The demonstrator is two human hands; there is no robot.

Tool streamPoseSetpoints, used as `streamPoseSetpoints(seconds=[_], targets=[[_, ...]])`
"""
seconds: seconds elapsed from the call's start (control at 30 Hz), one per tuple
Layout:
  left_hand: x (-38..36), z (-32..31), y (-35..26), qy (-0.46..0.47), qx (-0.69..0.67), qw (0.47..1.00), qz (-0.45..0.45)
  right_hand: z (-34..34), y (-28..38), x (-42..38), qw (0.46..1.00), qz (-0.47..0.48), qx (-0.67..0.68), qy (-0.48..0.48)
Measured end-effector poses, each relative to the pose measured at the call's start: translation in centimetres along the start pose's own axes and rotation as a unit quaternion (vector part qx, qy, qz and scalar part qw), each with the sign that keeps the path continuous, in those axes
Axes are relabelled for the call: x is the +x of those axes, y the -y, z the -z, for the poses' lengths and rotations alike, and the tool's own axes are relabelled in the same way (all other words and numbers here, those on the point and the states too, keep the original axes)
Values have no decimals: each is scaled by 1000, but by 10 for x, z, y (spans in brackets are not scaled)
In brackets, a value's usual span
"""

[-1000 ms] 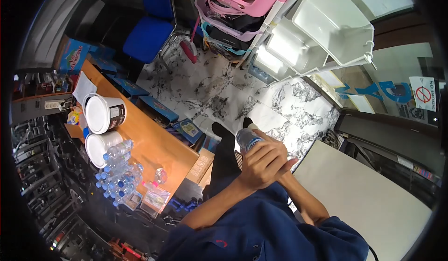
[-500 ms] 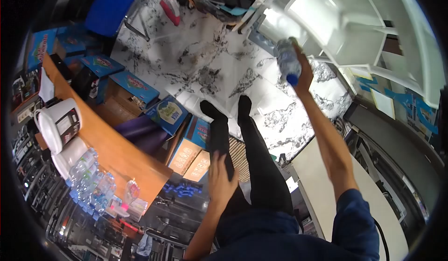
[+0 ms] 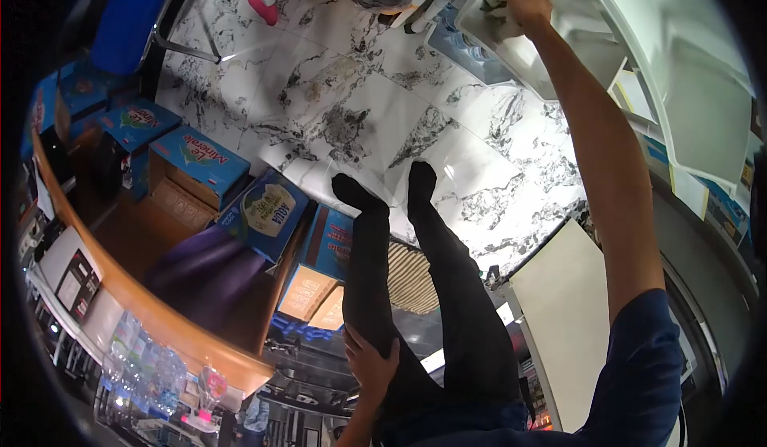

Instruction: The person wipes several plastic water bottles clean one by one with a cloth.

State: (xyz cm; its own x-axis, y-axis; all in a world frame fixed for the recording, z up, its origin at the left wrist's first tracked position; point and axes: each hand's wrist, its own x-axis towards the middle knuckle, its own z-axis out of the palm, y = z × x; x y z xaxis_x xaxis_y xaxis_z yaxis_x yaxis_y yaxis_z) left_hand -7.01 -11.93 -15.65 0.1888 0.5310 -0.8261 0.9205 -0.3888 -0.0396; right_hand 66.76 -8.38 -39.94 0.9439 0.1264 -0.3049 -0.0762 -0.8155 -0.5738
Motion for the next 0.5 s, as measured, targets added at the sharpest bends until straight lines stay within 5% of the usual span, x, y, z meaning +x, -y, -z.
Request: streamPoseSetpoints(seconds=[0.1,0.2,0.23,0.33,0.43,0.5], targets=[[5,5,-7,14,-3,1000,23,-23,5,31,998,-23,50,-15],[8,8,-12,23,10,999,37,-55,-24,91,988,74,-18,-134],[9,8,-12,21,9,999,36,-48,-27,96,984,150,-27,-96],[10,7,-10,17,12,999,34,-82,-84,174,917,-25,394,64],[9,4,-7,12,14,999,30,-38,-37,124,999,17,22,-38],[8,2,-5,7,9,999,29,-24,4,82,996,-47,66,-24]])
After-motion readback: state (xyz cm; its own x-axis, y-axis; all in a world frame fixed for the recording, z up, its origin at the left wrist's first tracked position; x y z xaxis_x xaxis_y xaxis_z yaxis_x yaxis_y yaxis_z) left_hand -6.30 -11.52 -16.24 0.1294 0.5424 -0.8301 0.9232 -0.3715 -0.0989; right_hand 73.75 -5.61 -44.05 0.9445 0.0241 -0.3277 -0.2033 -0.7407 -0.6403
